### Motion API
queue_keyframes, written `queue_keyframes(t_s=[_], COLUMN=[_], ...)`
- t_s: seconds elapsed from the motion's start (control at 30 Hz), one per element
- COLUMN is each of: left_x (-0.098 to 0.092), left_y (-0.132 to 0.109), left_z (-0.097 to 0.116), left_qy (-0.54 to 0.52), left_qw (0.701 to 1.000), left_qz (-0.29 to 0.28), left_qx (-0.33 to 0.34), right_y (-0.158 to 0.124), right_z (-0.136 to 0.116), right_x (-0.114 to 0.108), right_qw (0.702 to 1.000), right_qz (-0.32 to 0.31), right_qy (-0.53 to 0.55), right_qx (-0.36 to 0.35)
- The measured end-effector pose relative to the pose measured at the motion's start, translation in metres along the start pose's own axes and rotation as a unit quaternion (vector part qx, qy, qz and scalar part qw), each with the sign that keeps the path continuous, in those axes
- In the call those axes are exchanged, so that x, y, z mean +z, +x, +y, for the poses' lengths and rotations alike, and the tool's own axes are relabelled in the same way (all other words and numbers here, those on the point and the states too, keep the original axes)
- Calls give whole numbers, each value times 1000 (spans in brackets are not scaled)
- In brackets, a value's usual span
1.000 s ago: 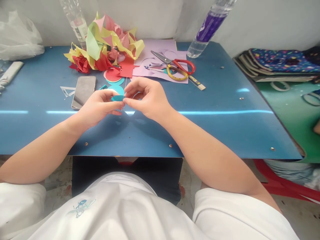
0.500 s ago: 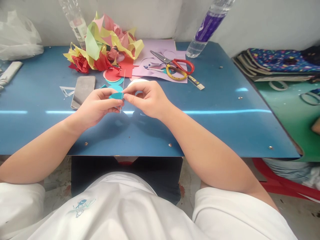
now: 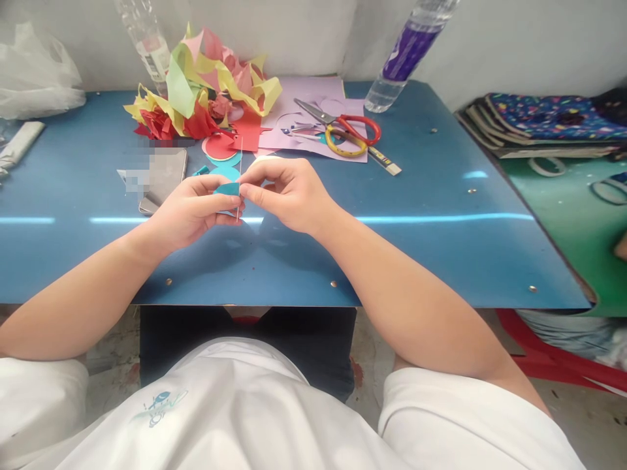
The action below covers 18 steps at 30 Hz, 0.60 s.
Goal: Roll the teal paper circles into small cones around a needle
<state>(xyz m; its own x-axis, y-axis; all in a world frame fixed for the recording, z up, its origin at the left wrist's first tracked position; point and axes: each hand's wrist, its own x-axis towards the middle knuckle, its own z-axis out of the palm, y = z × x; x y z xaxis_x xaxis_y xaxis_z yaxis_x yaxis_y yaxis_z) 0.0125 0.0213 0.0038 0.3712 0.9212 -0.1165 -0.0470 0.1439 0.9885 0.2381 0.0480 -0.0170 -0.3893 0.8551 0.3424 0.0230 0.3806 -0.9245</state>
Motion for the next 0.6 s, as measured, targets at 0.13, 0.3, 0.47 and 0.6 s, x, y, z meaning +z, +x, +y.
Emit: queue_keyframes(t_s=[0.13,0.3,0.47,0.6], left_x=[1,4,6,7], left_y=[-1,-2,-2,-2], left_z=[0,-2,-3,-4], left_qy=[-12,14,53,65], left_qw=[1000,999,998,996], left_qz=[-5,12,24,33], left_qx=[7,26,39,48], right_y=[-1,-2,-2,-2], right_z=[1,2,4,6], right_x=[2,3,3,5], right_qw=[1000,999,999,998], right_qz=[15,35,40,51], right_qy=[16,29,6,17], right_qx=[-2,1,20,22])
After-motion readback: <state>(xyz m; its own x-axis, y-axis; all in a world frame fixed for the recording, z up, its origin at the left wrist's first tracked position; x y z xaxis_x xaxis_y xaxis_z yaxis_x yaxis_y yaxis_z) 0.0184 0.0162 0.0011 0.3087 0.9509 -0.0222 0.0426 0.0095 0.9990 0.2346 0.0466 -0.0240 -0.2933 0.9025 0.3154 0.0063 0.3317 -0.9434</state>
